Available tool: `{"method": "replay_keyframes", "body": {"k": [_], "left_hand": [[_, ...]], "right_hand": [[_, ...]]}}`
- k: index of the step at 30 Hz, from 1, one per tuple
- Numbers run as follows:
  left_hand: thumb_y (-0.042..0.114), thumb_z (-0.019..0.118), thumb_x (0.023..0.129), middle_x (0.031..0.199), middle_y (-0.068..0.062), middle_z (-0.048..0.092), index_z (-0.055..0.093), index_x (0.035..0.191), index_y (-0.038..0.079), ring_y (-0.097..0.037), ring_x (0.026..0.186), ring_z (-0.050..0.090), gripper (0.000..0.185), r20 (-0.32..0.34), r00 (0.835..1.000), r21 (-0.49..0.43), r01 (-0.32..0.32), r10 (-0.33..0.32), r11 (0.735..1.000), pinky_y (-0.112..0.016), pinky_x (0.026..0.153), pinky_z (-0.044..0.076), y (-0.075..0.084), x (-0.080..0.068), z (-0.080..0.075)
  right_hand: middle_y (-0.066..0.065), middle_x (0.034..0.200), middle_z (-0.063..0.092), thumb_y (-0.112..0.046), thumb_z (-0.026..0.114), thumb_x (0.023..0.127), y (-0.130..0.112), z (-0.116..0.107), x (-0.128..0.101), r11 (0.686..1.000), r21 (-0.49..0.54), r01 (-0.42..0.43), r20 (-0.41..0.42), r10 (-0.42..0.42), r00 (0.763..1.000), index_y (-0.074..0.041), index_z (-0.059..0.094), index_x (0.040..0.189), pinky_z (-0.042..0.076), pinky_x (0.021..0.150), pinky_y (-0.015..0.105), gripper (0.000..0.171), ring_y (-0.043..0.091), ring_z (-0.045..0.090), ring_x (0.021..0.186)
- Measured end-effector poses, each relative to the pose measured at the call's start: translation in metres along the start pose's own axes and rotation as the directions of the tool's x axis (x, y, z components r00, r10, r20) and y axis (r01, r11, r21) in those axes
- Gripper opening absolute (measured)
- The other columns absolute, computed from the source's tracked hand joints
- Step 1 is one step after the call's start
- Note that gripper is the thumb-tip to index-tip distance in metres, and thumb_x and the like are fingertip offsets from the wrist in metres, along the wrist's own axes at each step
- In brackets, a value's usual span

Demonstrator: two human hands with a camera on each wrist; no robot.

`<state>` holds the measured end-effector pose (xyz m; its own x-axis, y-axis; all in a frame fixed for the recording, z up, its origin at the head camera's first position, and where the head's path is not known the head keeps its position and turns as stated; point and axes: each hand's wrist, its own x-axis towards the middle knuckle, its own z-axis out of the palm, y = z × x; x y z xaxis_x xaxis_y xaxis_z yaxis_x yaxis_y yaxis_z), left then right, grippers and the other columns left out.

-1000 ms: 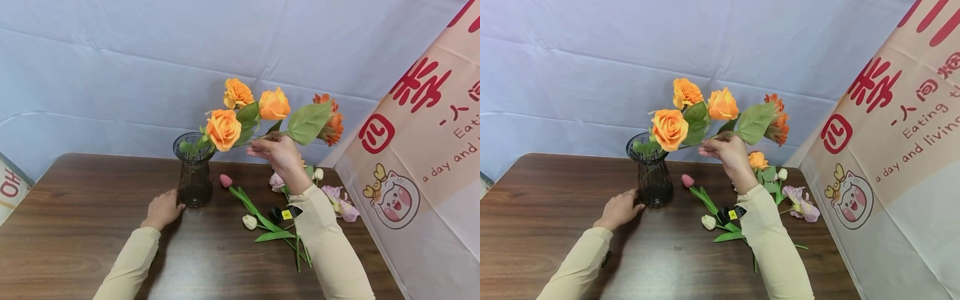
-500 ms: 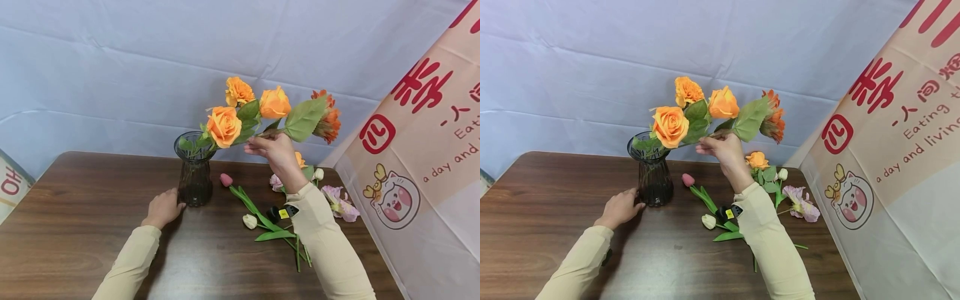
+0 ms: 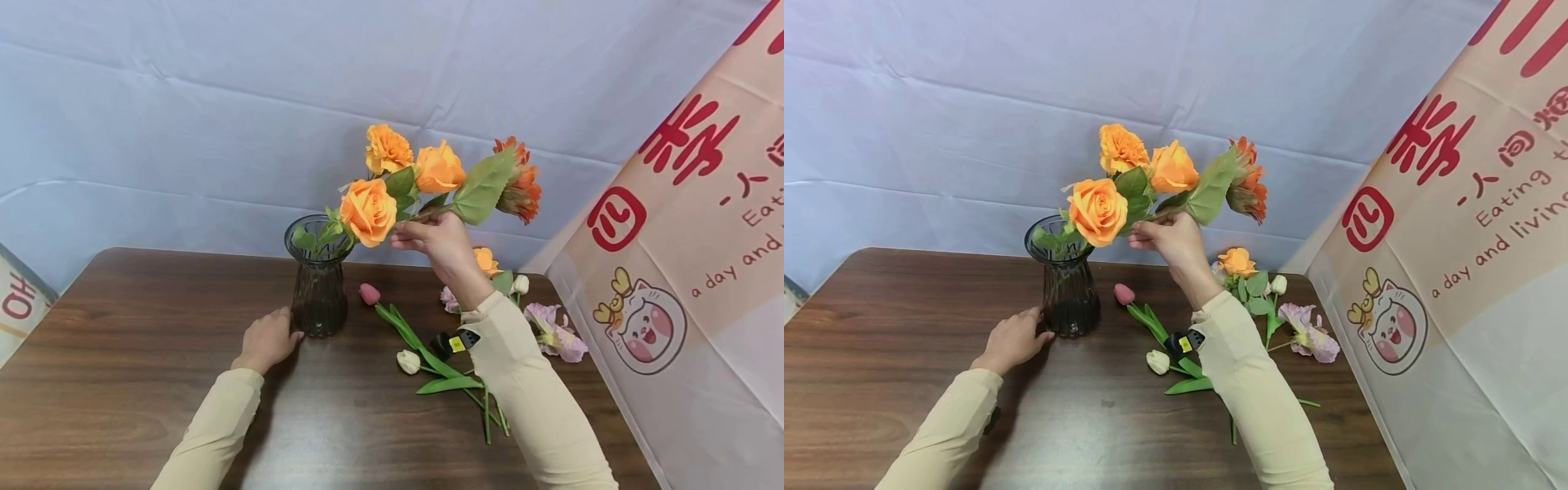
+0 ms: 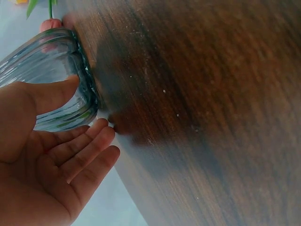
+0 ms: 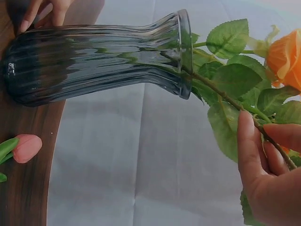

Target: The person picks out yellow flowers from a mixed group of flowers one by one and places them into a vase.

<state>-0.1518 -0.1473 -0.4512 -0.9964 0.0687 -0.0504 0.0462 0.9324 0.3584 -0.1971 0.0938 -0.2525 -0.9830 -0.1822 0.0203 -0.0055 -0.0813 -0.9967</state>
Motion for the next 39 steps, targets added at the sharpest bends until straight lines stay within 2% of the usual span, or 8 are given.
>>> {"method": "replay_keyframes", "body": {"k": [8,13,18,23,29,31,34,39], "left_hand": [[0.025,0.064,0.085,0.1,-0.024,0.06,0.051,0.116,-0.01,-0.04,0.082,0.059,0.048,0.001,1.0,0.004,0.006,-0.006,1.0,-0.05,0.067,0.049,0.002,-0.001,0.001],[0.025,0.064,0.086,0.103,-0.025,0.059,0.05,0.118,-0.01,-0.04,0.083,0.059,0.05,-0.002,1.0,0.009,0.006,-0.006,1.0,-0.05,0.068,0.049,0.003,-0.001,0.002],[0.025,0.064,0.086,0.104,-0.025,0.059,0.05,0.118,-0.011,-0.041,0.085,0.059,0.05,-0.005,1.0,0.005,0.003,-0.003,1.0,-0.051,0.069,0.048,0.004,-0.002,0.003],[0.025,0.065,0.085,0.101,-0.024,0.059,0.051,0.116,-0.01,-0.04,0.082,0.059,0.048,-0.008,1.0,0.006,-0.001,0.001,1.0,-0.05,0.067,0.049,0.003,-0.003,0.003],[0.025,0.065,0.085,0.103,-0.025,0.059,0.051,0.117,-0.011,-0.04,0.082,0.059,0.049,-0.01,1.0,0.005,-0.005,0.005,1.0,-0.05,0.067,0.049,0.003,-0.003,0.002],[0.025,0.064,0.085,0.106,-0.025,0.058,0.05,0.118,-0.011,-0.041,0.084,0.059,0.051,-0.007,1.0,0.005,-0.004,0.004,1.0,-0.05,0.068,0.049,0.003,-0.003,0.002],[0.025,0.064,0.086,0.11,-0.026,0.057,0.048,0.121,-0.011,-0.042,0.087,0.058,0.052,-0.003,1.0,0.005,-0.002,0.002,1.0,-0.051,0.07,0.048,0.003,-0.003,0.003],[0.025,0.064,0.086,0.109,-0.026,0.057,0.048,0.121,-0.011,-0.042,0.086,0.058,0.052,-0.005,1.0,0.006,-0.002,0.002,1.0,-0.051,0.069,0.048,0.002,-0.002,0.004]], "right_hand": [[0.009,0.07,0.065,0.004,0.056,0.087,0.006,0.002,0.003,0.999,-0.041,0.012,0.004,-0.011,1.0,0.016,0.054,0.103,0.053,0.072,0.039,0.02,0.019,0.065,0.063],[0.009,0.07,0.064,0.002,0.057,0.087,0.009,0.002,0.004,0.999,-0.036,0.014,0.017,-0.014,1.0,0.01,0.056,0.096,0.053,0.073,0.04,0.012,0.018,0.065,0.065],[0.006,0.073,0.059,-0.002,0.056,0.089,0.012,0.005,0.004,0.998,-0.063,-0.02,0.016,0.021,1.0,0.002,0.053,0.092,0.053,0.068,0.032,0.005,0.014,0.061,0.066],[0.002,0.072,0.057,-0.001,0.053,0.089,0.016,0.009,0.006,0.988,-0.152,0.023,-0.008,-0.025,1.0,0.007,0.054,0.099,0.047,0.058,0.023,0.013,0.008,0.056,0.061],[-0.001,0.057,0.045,0.004,0.051,0.086,0.024,0.011,0.008,0.978,-0.188,0.093,-0.008,-0.096,0.995,0.001,0.054,0.077,0.032,0.048,0.02,0.01,0.008,0.039,0.05],[-0.001,0.058,0.045,0.004,0.052,0.085,0.026,0.012,0.008,0.974,-0.199,0.104,-0.014,-0.109,0.994,0.001,0.053,0.074,0.032,0.05,0.02,0.012,0.009,0.039,0.052],[0.002,0.069,0.055,0.0,0.054,0.085,0.028,0.014,0.007,0.965,-0.23,0.128,-0.001,-0.132,0.991,0.006,0.061,0.089,0.04,0.056,0.02,0.01,0.008,0.047,0.06],[0.022,0.094,0.061,0.002,0.055,0.086,0.033,0.016,0.005,0.98,-0.151,0.133,0.095,-0.119,0.988,0.01,0.05,0.121,0.053,0.069,0.033,0.036,0.009,0.061,0.069]]}}
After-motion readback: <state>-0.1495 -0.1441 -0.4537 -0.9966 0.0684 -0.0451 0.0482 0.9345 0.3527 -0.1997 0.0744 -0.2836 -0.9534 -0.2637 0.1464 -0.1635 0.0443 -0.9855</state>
